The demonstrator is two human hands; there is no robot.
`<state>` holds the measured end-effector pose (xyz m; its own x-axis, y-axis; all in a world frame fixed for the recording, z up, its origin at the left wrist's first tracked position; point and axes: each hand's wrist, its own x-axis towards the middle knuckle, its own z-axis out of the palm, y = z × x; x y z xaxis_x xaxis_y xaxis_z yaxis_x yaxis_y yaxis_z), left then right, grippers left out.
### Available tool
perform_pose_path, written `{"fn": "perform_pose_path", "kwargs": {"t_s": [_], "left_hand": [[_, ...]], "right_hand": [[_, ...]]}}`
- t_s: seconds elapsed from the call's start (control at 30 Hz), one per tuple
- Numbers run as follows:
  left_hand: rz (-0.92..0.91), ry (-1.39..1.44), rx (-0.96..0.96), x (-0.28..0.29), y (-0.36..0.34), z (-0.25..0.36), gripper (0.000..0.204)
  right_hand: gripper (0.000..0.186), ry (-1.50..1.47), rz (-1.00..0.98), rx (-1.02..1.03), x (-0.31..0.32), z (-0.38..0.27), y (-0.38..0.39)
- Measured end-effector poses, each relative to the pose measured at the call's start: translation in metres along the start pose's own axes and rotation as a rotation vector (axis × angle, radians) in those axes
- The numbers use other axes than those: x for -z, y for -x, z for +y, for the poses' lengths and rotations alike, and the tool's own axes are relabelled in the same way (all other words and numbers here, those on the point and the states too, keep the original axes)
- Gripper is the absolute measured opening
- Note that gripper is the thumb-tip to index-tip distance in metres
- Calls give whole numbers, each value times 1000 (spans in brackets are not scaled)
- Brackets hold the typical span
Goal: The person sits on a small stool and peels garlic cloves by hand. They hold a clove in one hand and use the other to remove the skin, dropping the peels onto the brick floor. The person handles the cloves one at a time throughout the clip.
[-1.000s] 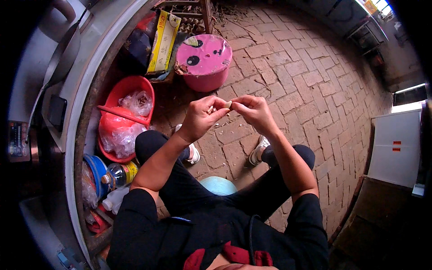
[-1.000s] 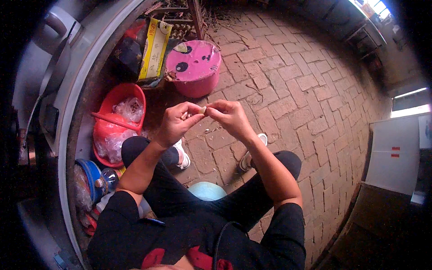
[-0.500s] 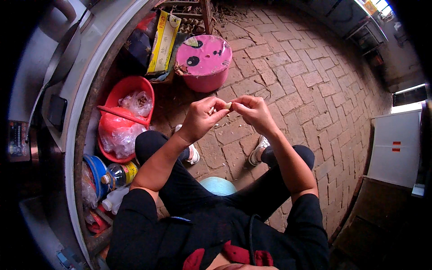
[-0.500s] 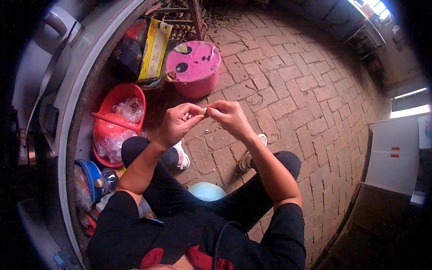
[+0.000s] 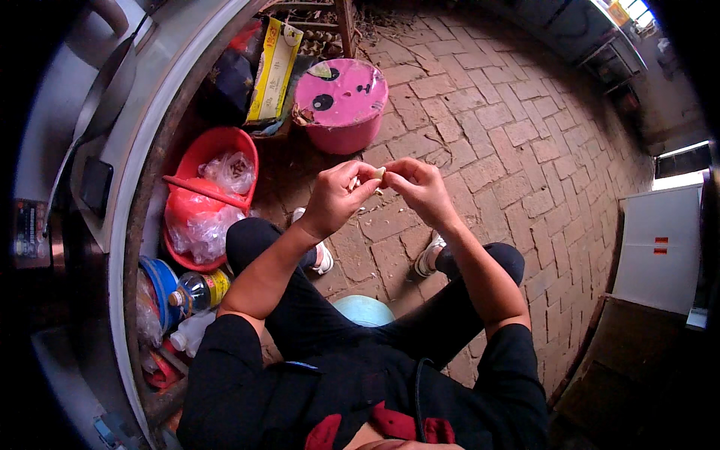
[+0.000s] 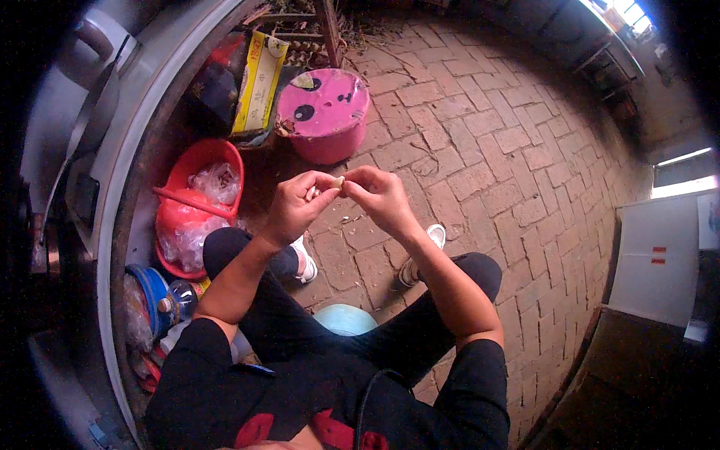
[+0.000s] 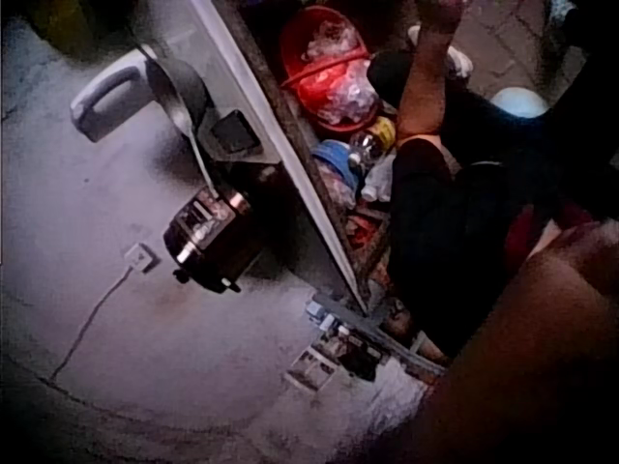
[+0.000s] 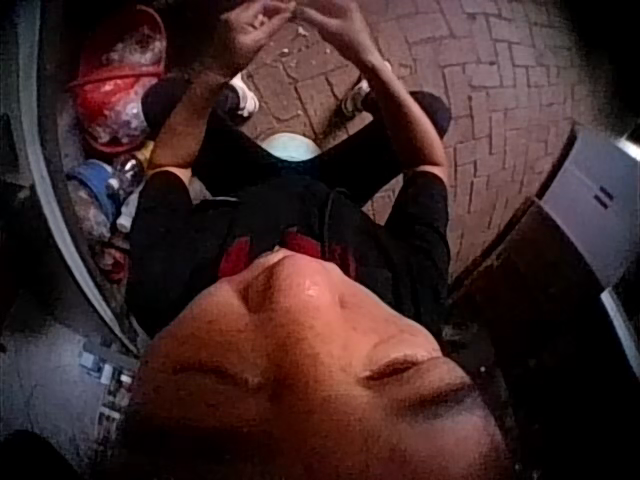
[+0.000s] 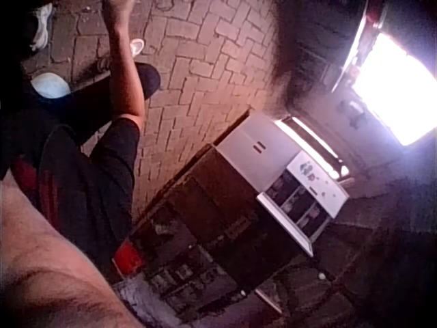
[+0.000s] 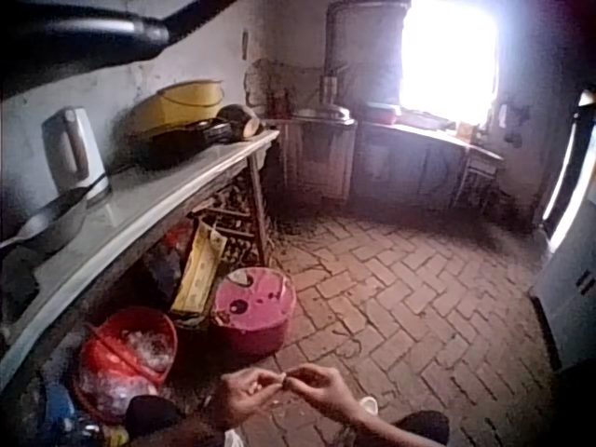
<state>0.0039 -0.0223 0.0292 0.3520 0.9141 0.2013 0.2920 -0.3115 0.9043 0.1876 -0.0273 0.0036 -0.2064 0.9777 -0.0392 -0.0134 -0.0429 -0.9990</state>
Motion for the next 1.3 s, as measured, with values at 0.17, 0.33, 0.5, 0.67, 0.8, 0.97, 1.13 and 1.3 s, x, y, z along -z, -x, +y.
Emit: {"fn": "perform_pose_path", "kwargs": {"t_s": [0.17,0.33,0.5,0.67,0.8,0.97,1.13,1.3], "left_hand": [[-17,-21,-4,-1,2,-1,12],[-117,305,216,-4,3,-15,14],[-261,749,520,3,1,-19,21],[-385,929,600,7,-2,-14,27],[-425,1004,604,9,-3,-14,30],[-368,1058,641,10,-3,-13,25],[-366,1080,656,9,-2,-16,20],[-396,1093,684,9,-4,-12,21]], "right_hand": [[19,120,49,3,-1,-1,0],[11,132,74,3,3,-1,0],[8,-36,85,-64,3,-9,0],[10,-58,107,-64,4,-3,-2],[14,-80,119,-79,8,-2,-1],[23,-82,73,13,-3,-23,3],[20,36,15,28,-3,-11,2],[25,66,229,68,0,2,-2]]}}
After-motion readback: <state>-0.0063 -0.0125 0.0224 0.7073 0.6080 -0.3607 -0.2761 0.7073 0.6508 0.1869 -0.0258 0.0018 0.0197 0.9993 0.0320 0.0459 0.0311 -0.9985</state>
